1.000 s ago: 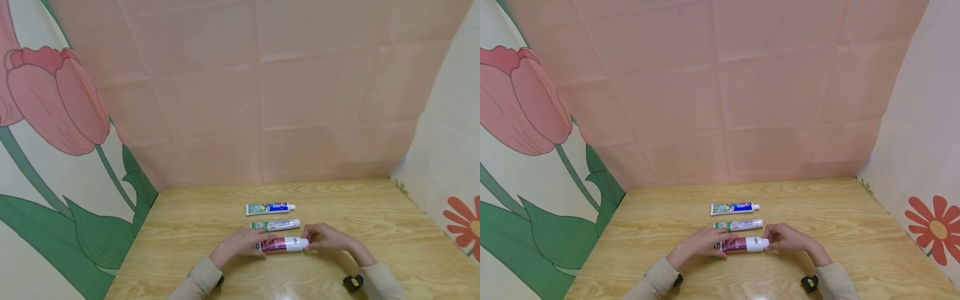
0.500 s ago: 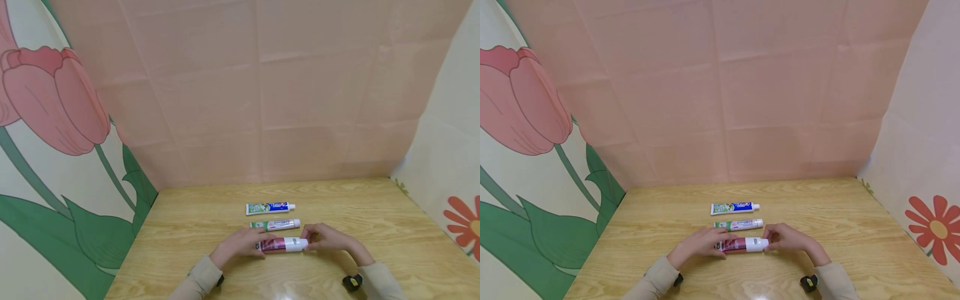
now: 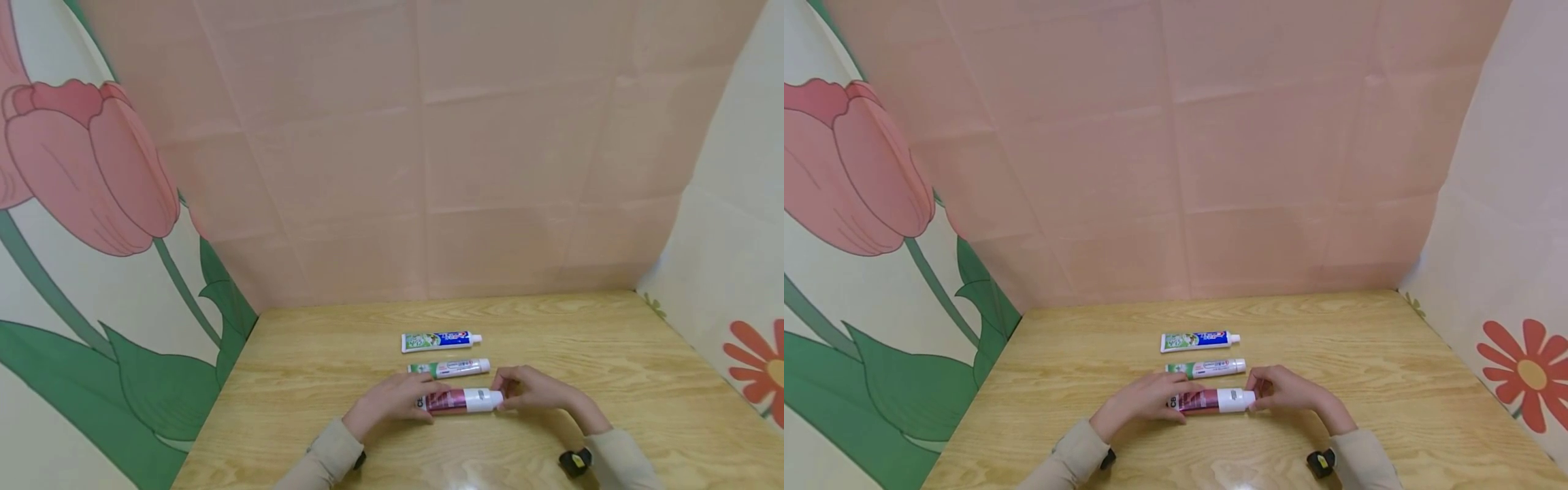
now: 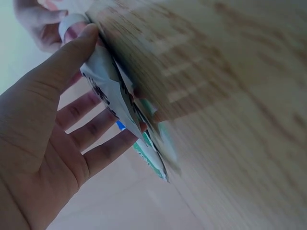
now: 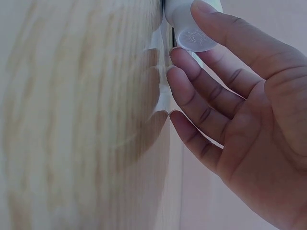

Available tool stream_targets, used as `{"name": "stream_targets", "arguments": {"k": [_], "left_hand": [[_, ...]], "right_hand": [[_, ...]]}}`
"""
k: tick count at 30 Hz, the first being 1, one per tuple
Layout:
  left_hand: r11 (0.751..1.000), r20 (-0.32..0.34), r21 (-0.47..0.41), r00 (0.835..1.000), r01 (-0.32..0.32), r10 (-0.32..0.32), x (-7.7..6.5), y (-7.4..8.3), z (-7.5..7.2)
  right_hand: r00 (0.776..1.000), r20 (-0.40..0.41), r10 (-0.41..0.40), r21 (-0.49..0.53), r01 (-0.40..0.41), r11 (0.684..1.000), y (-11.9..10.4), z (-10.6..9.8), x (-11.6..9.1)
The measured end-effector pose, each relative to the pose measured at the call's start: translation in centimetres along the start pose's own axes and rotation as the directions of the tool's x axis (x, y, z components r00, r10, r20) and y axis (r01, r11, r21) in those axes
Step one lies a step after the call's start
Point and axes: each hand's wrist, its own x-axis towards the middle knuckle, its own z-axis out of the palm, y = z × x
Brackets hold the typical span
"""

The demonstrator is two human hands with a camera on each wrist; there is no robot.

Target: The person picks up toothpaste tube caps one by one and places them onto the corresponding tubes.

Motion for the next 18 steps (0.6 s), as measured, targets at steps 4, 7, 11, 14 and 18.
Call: {"name": "stream_targets", "arguments": {"k": [4, 7, 11, 14, 18], "left_hand": [[1.000, 0.008, -0.012, 1.000, 0.008, -0.008, 0.03, -0.08, 0.18], [1.000, 0.012, -0.019, 1.000, 0.014, -0.013, -0.05, -0.11, 0.25], [1.000, 0.010, -0.023, 1.000, 0.018, -0.017, -0.20, -0.08, 0.22], [1.000, 0.005, -0.023, 1.000, 0.019, -0.018, -0.32, 0.00, 0.09], [1.000, -0.019, -0.001, 1.000, 0.010, -0.010, -0.47, 0.04, -0.08]], "right_hand": [[1.000, -0.003, 0.000, 0.013, 0.000, 1.000, 0.18, 0.17, -0.05], [1.000, 0.000, -0.003, 0.017, 0.003, 1.000, 0.25, 0.28, -0.06], [1.000, 0.006, -0.005, 0.013, 0.005, 1.000, 0.12, 0.24, -0.02], [1.000, 0.007, -0.005, -0.009, 0.005, 1.000, -0.02, 0.20, 0.01], [1.000, -0.016, -0.006, -0.051, 0.005, 0.999, -0.25, 0.17, 0.18]]}}
